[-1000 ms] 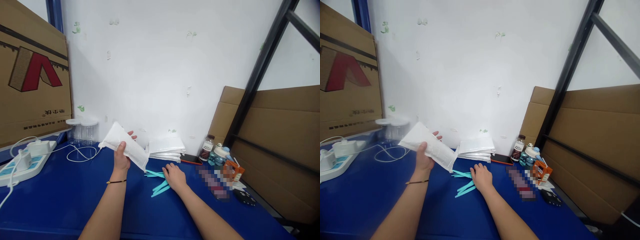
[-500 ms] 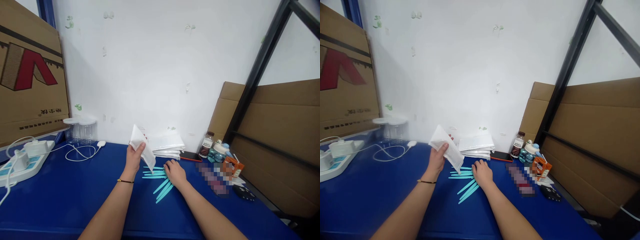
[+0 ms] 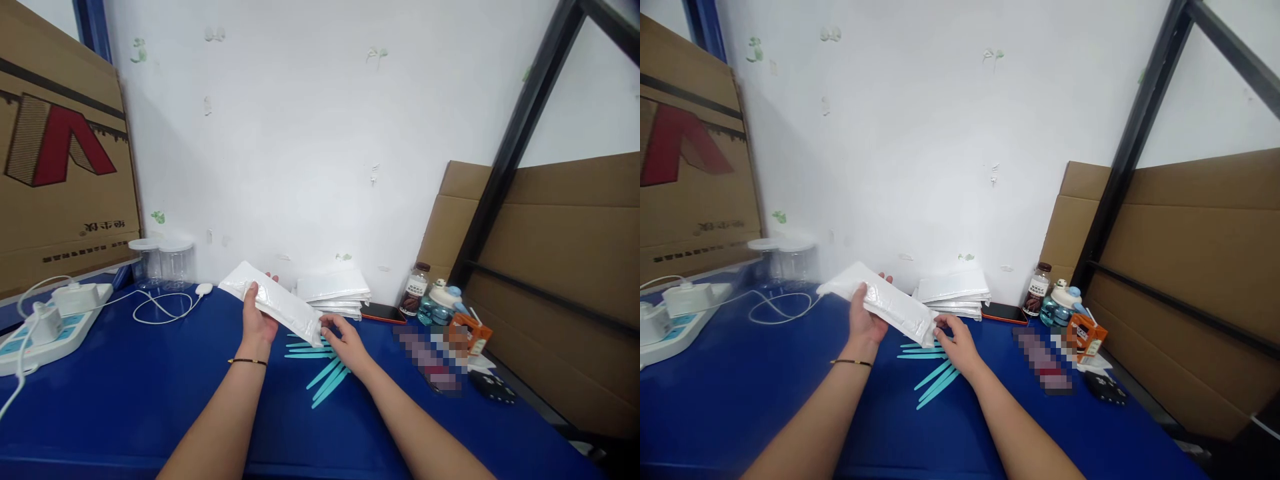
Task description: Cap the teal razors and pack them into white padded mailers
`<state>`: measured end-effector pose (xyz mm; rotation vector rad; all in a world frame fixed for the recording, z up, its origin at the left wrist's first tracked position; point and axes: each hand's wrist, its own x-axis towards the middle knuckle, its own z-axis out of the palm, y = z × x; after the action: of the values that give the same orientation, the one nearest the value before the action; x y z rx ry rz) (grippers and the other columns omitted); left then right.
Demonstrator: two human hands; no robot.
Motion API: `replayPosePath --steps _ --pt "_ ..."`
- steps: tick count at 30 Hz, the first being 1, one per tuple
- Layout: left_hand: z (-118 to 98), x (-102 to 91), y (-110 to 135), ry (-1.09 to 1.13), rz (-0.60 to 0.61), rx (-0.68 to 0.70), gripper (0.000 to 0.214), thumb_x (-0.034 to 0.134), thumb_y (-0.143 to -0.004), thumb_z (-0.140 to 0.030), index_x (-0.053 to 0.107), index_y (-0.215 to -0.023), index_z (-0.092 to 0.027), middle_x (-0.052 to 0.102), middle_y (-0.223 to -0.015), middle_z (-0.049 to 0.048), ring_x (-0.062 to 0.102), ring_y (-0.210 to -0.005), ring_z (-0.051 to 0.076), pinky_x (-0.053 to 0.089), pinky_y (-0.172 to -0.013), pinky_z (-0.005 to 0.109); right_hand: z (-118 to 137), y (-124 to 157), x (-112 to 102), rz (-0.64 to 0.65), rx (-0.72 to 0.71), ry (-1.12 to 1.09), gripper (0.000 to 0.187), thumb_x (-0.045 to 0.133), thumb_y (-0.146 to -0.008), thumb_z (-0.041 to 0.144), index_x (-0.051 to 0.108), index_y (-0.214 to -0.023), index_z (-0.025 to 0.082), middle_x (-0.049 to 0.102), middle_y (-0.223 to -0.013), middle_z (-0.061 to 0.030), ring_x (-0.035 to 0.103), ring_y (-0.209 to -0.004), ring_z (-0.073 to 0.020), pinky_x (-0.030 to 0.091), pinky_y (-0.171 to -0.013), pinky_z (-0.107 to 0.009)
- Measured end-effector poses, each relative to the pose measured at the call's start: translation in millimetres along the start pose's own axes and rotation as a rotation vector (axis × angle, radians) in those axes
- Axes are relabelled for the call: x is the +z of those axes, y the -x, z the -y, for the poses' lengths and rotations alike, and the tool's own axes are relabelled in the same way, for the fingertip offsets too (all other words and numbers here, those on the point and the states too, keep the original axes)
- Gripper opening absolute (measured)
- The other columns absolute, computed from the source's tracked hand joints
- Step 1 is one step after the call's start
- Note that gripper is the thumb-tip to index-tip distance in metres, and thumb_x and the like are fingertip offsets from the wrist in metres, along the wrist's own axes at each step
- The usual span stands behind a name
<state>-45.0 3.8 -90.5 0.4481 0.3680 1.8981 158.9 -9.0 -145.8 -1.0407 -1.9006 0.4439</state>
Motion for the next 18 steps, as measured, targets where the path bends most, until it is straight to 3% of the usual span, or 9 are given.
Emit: replayPosePath --steps 4,8,10,14,18 --pt "11.4 -4.8 -1.2 0.119 -0.139 -0.051 0.031 0.061 -0.073 -0.037 0.06 -0.099 -0.02 0.067 -0.098 0.0035 0.062 -0.097 0.021 0.048 -0.088 0.036 9.0 -0.1 6.3 -0.089 0.065 -0.063 0.025 0.062 -0.073 0.032 0.063 -0.096 0.021 0.054 -0.107 -0.0074 0.053 -0.096 -0.021 0.045 -0.078 -0.03" --pt "19.8 -5.8 2.5 0.173 -0.169 -0.093 0.032 0.059 -0.073 -0.039 0.062 -0.097 -0.018 0.067 -0.092 0.0048 0.063 -0.092 0.021 0.049 -0.085 0.035 12.4 -2.1 10.1 -0.005 0.126 -0.167 0.029 0.065 -0.071 0.032 0.068 -0.099 0.023 0.047 -0.124 -0.0077 0.049 -0.11 -0.0234 0.043 -0.087 -0.032" --pt "22.0 -5.0 4.9 0.175 -0.143 -0.124 0.034 0.058 -0.073 -0.041 0.062 -0.097 -0.017 0.067 -0.091 0.0062 0.063 -0.09 0.022 0.049 -0.084 0.036 12.3 -3.2 11.5 -0.026 0.107 -0.164 0.034 0.066 -0.069 0.03 0.067 -0.103 0.023 0.053 -0.118 -0.0073 0.052 -0.107 -0.0229 0.042 -0.091 -0.033" --pt "25.3 -4.7 7.8 0.19 -0.139 -0.137 0.036 0.055 -0.075 -0.043 0.061 -0.1 -0.018 0.066 -0.09 0.0062 0.063 -0.088 0.021 0.05 -0.083 0.036 7.2 -5.2 13.0 -0.231 0.073 -0.2 0.039 0.066 -0.067 0.028 0.064 -0.105 0.019 0.06 -0.103 -0.0076 0.056 -0.095 -0.0232 0.045 -0.086 -0.036" --pt "30.7 -5.1 9.9 0.171 -0.223 -0.156 0.032 0.056 -0.075 -0.042 0.061 -0.098 -0.02 0.065 -0.093 0.0043 0.062 -0.088 0.021 0.05 -0.082 0.036 4.4 -5.0 14.7 -0.126 0.063 -0.223 0.038 0.063 -0.071 0.026 0.064 -0.109 0.02 0.063 -0.101 -0.007 0.058 -0.095 -0.0228 0.045 -0.086 -0.036"
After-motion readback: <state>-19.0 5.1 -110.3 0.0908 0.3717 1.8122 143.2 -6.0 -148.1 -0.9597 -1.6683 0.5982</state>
